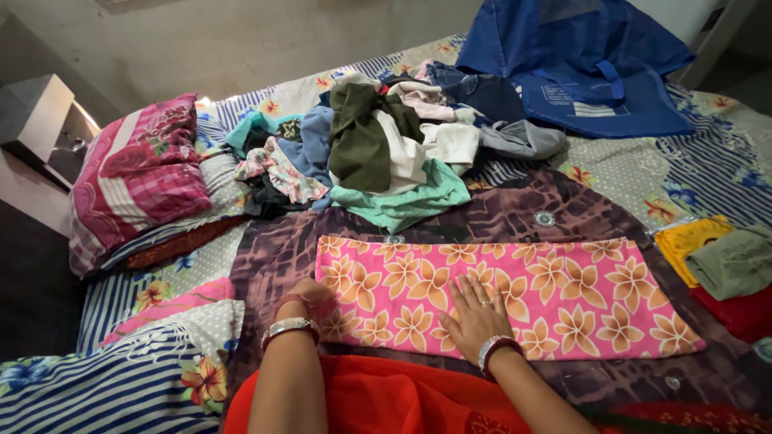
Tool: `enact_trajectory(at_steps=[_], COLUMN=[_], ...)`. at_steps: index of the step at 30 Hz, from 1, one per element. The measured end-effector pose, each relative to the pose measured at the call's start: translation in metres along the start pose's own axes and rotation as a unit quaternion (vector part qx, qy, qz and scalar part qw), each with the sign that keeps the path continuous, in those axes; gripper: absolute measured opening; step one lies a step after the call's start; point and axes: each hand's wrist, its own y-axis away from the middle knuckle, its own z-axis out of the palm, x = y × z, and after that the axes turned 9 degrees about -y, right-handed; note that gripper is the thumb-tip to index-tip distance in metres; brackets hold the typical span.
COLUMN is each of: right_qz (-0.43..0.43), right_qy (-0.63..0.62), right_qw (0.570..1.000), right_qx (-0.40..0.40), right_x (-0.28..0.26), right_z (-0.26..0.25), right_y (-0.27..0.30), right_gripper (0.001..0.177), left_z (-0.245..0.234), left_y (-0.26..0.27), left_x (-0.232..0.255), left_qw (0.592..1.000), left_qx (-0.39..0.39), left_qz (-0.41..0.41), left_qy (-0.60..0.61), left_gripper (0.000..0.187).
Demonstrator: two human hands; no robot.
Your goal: The person folds several pieces of clothing on a bed. They fold a pair of light green pants, a pink and white patterned cloth, and a grey shirt, placing each folded item into a neat stack.
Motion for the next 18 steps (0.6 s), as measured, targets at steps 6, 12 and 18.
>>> enact_trajectory(at_steps=[6,12,18], right_qz=[-0.002,-0.007,-0.008], right_qy=[-0.006,-0.013,-0.004], right_qw=[1.0,1.0,1.0], right_qx=[0.008,0.023,0.027], right_x=[0.001,0.004,0.004], right_z=[0.001,0.004,0.004], right_y=[0.001,0.0,0.001], right_gripper=[0.075,0.075,0.074], left_z=[-0.019,-0.029,-0.029], left_y=[0.047,0.112,0.139], left_x=[0.024,0.065,0.093], left_qw=[0.985,0.962,0.93], left_qx=[0.16,0.261,0.325], left_qz=[0.06,0.077,0.167], left_qy=[0.031,0.001,0.035], left_gripper=[0.044,0.04,0.039])
